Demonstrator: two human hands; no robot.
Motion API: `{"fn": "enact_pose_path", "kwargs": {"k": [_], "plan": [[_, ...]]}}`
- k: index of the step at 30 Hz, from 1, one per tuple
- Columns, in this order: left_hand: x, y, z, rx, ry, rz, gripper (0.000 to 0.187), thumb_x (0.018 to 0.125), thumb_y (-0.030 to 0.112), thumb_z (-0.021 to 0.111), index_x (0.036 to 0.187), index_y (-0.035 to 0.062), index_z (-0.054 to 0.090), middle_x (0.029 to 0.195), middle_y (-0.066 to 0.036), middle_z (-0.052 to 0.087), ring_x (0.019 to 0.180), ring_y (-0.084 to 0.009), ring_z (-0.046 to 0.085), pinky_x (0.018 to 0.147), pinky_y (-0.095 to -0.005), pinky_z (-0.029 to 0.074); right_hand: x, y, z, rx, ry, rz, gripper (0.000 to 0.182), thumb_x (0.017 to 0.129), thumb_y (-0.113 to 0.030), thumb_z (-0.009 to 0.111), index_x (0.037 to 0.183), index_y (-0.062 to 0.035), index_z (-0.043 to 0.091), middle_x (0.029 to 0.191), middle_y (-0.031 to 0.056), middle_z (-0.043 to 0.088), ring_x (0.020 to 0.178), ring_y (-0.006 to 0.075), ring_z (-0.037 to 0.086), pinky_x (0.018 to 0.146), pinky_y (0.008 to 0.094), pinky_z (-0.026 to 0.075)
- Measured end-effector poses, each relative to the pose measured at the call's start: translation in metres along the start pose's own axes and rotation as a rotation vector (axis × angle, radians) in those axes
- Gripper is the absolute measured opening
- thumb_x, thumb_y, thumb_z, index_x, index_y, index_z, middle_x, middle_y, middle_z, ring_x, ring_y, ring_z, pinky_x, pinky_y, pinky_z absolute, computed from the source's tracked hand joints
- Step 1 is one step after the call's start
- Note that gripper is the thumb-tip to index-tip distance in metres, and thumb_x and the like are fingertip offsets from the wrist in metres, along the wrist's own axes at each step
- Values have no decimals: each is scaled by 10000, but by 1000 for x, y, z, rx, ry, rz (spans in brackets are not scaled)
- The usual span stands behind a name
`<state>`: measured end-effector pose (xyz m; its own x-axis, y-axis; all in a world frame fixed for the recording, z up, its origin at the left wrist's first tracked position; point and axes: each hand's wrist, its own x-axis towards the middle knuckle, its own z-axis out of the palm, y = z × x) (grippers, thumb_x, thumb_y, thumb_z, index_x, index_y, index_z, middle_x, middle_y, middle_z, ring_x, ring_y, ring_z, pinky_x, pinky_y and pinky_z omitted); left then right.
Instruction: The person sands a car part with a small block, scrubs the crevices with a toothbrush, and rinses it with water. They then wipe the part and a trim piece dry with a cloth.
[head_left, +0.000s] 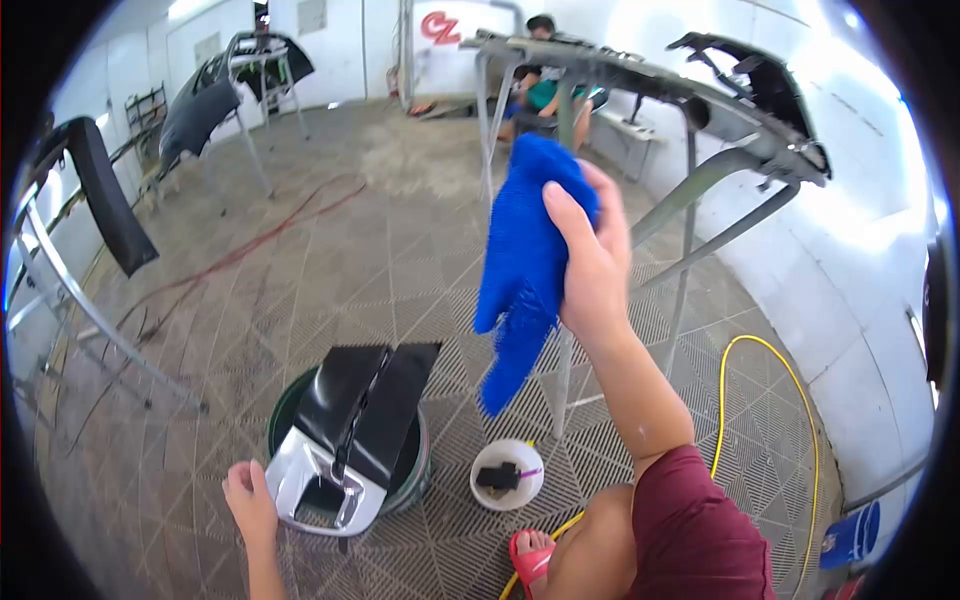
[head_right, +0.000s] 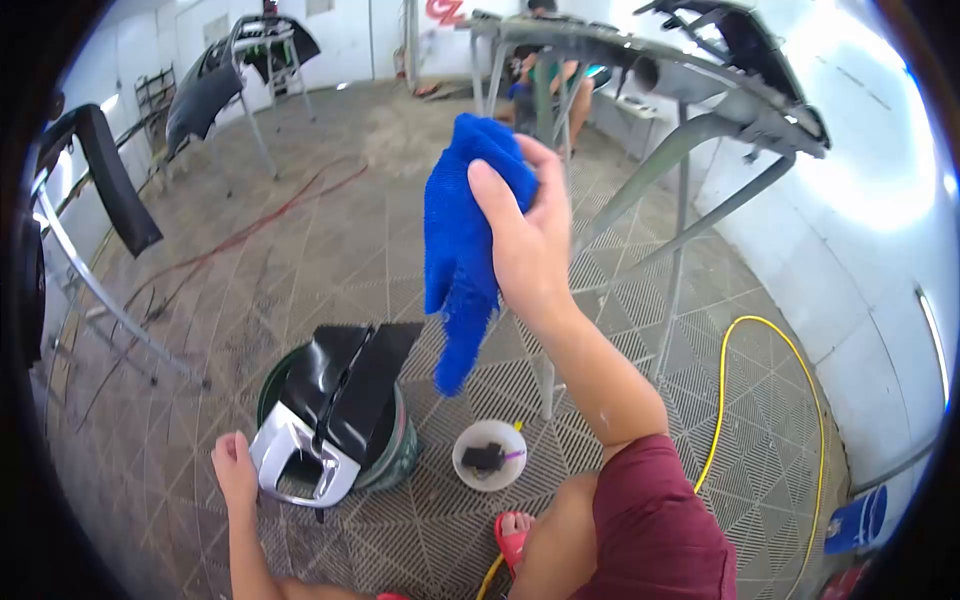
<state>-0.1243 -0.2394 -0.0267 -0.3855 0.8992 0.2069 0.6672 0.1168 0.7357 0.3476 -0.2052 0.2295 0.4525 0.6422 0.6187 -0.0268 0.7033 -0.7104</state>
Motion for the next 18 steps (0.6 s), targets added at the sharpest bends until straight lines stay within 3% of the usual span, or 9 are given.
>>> {"fn": "enact_pose_path", "kwargs": {"k": [3,4,6,7,9,11,13,16,18], "plan": [[1,11,-6,50,38,99,345,1016,288,646,1142,-33,640,1112,-201,603,1073,-352,575,998,-450,445,-8,-57,-9,-414,18,-675,544,997,-87,690,1480,-13,449,1321,118,613,1129,184,631,1020,315,502],[-2,12,-9,59,19,116,322,1006,264,653,1138,-29,636,1120,-201,598,1093,-350,565,1017,-455,429,-3,-77,-20,-677,66,-987,535,958,-45,699,1452,-8,497,1288,125,628,1101,203,639,1010,325,508],[-7,18,-13,34,13,103,309,1004,253,652,1132,-27,634,1116,-198,597,1098,-350,563,1021,-452,424,7,-124,-26,-1103,121,-1380,521,862,19,708,1372,-8,606,1208,140,655,1049,242,653,978,346,518],[-8,20,-15,30,-1,97,296,1003,243,651,1127,-26,632,1113,-196,596,1102,-350,560,1025,-450,418,13,-147,-23,-1269,133,-1453,518,806,40,707,1320,-13,669,1163,149,668,1025,263,660,956,358,524],[-9,12,-17,-3,-12,107,294,1004,241,650,1124,-27,631,1114,-196,593,1098,-348,562,1019,-447,422,37,-176,-29,-1330,76,-1378,545,702,70,679,1232,-41,741,1089,162,672,985,292,667,916,363,527],[-13,10,-20,-36,-21,110,292,1004,239,649,1121,-28,629,1116,-195,590,1094,-346,564,1013,-443,425,61,-195,-30,-1400,44,-1396,555,698,41,691,1235,-88,746,1095,157,668,1020,313,654,925,390,525],[-17,15,-23,-79,-63,49,273,997,219,657,1117,-24,630,1120,-186,584,1091,-331,566,995,-429,435,78,-211,-31,-1654,-176,-1417,577,690,-30,735,1250,-168,735,1092,109,665,1006,323,632,888,429,525],[-19,12,-21,-137,-94,95,257,988,195,666,1120,-22,631,1123,-178,579,1072,-316,566,979,-412,446,89,-204,-44,-1868,-500,-994,561,769,-90,704,1325,-126,644,1206,110,690,1131,332,621,1027,460,449],[-25,27,-25,-195,-117,83,254,979,188,675,1123,-17,634,1122,-177,579,1069,-313,564,972,-403,449,85,-193,-44,-1861,-413,-818,471,788,-96,686,1257,-106,645,1184,129,703,1163,332,606,1023,472,452]]}}
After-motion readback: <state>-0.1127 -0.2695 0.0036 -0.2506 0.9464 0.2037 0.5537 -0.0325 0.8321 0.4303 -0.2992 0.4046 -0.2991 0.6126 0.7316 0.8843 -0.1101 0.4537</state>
